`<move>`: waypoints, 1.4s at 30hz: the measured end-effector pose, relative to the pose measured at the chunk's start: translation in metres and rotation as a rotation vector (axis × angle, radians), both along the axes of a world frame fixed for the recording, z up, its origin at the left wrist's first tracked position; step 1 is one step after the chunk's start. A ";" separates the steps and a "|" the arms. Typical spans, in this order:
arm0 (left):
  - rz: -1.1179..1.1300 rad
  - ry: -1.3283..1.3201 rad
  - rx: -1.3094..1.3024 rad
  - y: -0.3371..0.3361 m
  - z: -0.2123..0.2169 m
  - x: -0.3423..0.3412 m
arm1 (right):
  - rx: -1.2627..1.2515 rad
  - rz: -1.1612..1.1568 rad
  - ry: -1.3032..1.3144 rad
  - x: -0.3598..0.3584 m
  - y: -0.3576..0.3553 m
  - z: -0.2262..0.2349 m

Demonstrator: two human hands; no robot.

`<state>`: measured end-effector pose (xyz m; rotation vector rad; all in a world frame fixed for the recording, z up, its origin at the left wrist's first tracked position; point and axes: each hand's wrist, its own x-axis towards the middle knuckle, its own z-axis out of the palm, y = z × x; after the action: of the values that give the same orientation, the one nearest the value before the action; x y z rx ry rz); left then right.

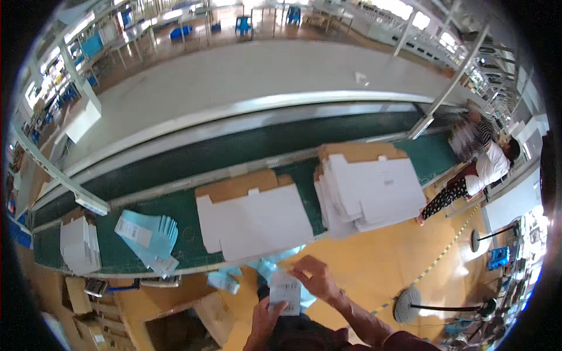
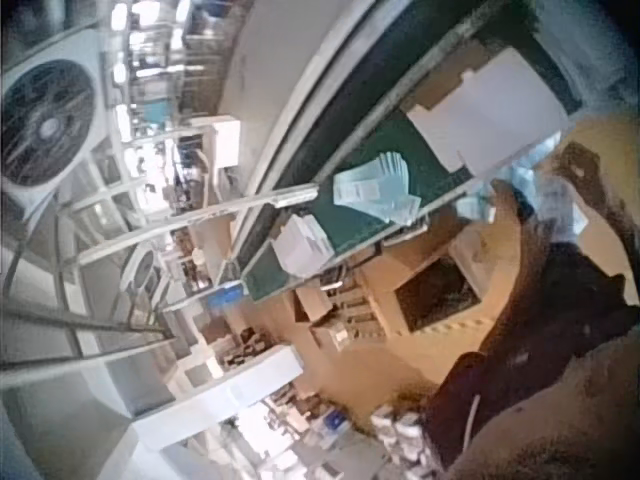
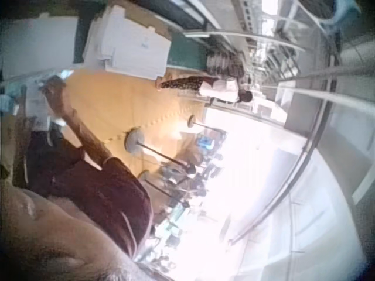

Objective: The person applies labels to flat cardboard boxes by hand.

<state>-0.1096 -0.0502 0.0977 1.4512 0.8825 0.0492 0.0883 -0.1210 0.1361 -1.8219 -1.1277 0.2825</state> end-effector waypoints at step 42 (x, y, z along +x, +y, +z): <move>0.633 -0.014 -0.423 0.115 -0.108 0.121 | -0.392 0.008 -0.092 0.128 0.247 -0.186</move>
<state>0.0115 0.0650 -0.0106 0.7424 1.2286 0.3243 0.2160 0.1260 -0.0499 -2.1920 -1.2059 0.4533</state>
